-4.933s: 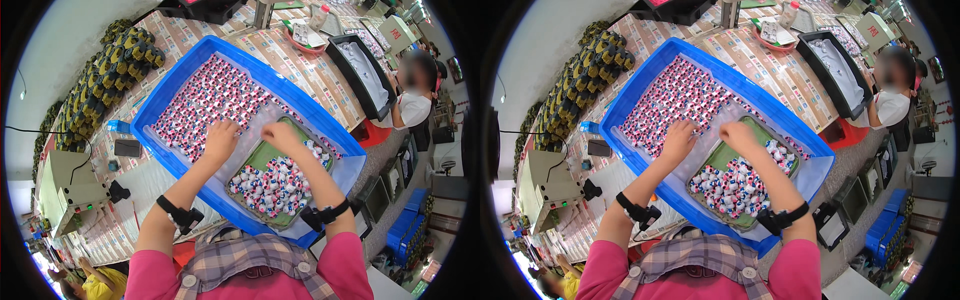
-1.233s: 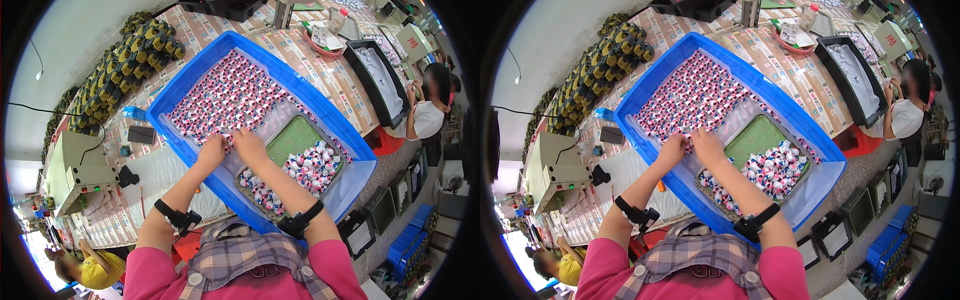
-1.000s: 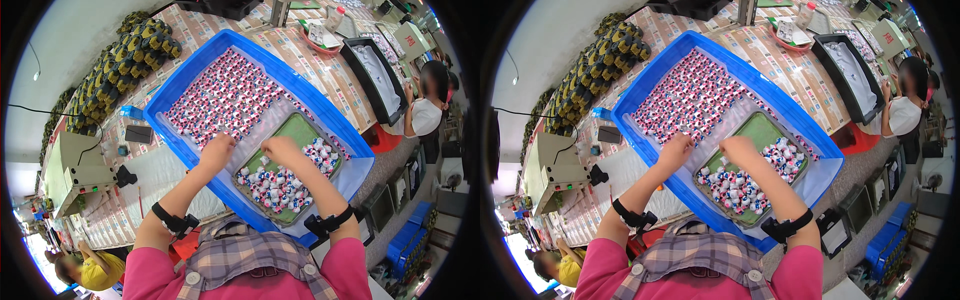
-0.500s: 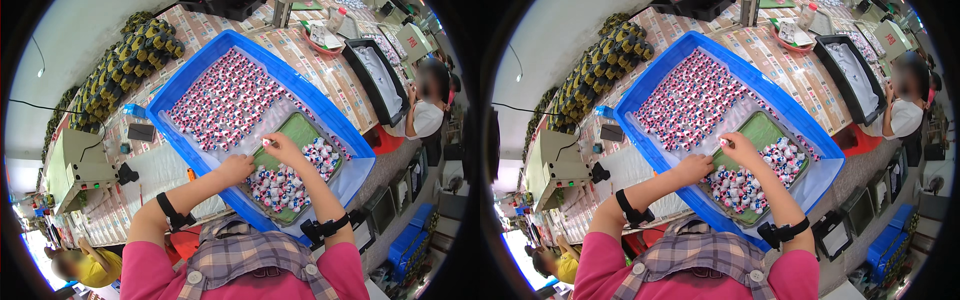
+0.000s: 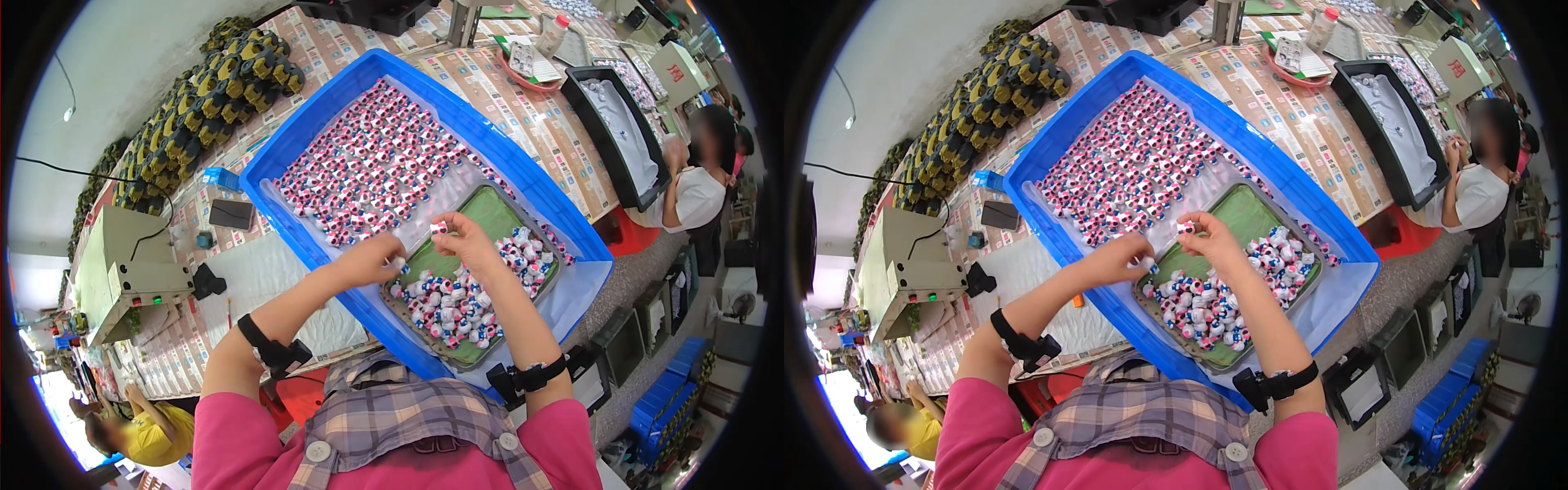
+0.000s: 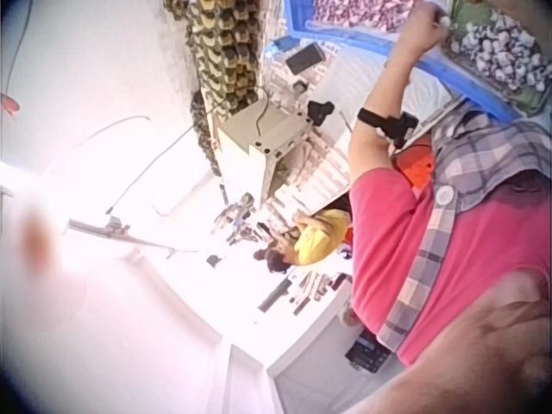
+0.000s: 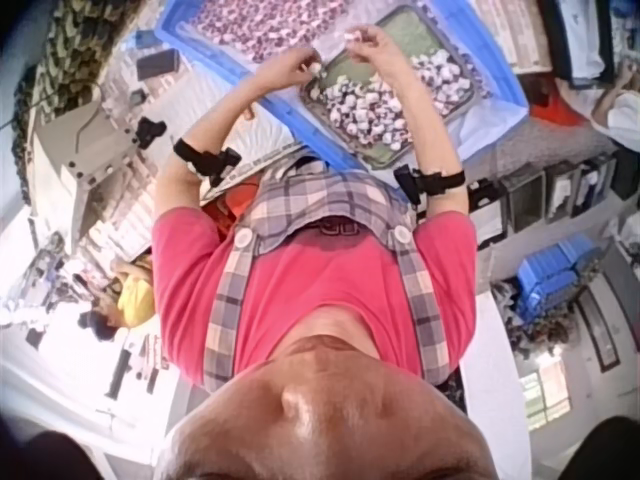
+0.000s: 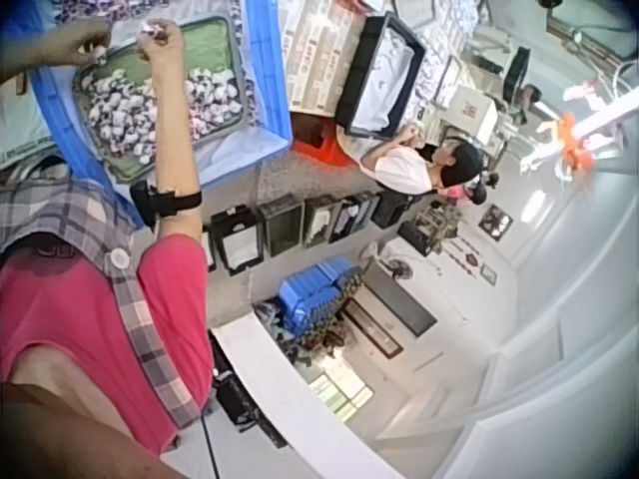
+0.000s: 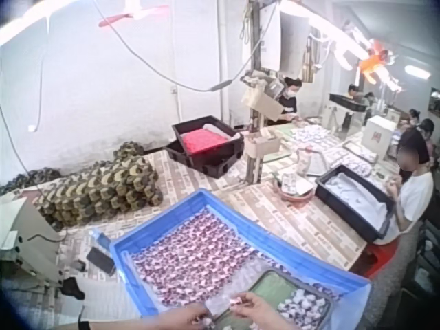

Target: Assemble small plastic toy parts and organize them into rows and trays.

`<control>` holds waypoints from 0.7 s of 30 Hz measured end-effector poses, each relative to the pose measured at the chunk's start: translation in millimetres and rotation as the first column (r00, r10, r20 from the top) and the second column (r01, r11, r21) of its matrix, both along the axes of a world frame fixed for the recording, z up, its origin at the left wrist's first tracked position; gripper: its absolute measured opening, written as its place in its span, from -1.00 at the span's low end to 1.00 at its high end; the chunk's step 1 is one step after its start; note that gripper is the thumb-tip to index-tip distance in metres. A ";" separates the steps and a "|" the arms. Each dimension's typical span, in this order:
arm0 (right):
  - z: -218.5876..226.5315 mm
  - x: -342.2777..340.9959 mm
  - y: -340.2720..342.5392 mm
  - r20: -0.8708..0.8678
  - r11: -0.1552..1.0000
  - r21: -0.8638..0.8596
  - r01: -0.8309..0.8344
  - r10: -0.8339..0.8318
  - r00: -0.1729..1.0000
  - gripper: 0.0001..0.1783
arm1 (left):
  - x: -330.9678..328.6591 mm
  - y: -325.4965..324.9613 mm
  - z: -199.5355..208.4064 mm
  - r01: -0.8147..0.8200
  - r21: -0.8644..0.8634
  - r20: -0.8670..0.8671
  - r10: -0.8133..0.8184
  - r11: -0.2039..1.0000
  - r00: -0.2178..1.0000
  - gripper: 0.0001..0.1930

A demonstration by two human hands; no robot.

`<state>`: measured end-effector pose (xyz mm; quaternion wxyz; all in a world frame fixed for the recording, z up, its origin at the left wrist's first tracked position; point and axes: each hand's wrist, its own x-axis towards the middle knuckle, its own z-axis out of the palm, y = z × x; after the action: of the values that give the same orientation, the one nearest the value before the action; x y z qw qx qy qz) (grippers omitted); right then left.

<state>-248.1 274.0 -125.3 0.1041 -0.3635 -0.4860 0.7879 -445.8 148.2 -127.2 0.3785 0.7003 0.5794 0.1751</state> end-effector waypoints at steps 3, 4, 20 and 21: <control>-10.2 -10.4 -9.9 0.082 0.991 0.114 -0.063 0.054 0.995 -0.60 | -33.3 2.4 1.7 -0.231 -0.126 0.236 0.256 0.965 0.937 -0.72; -20.0 -20.4 -17.9 0.086 0.975 0.193 -0.111 0.096 0.992 -0.58 | -48.9 1.0 -0.8 -0.293 -0.231 0.256 0.349 0.928 0.902 -0.73; -54.3 -106.8 -99.2 0.379 0.374 0.864 -0.337 -0.042 0.925 -0.73 | -46.2 -12.0 -15.4 -0.203 -0.175 -0.700 0.023 0.964 0.714 -0.70; -58.5 -106.4 -98.7 0.378 0.377 0.864 -0.334 -0.048 0.924 -0.73 | -46.2 -11.8 -18.9 -0.197 -0.175 -0.700 0.018 0.965 0.714 -0.70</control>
<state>-354.5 175.3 -183.8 0.1311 -0.3310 -0.8789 0.3176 -492.0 136.3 -146.1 0.2043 0.6293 0.7351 -0.1478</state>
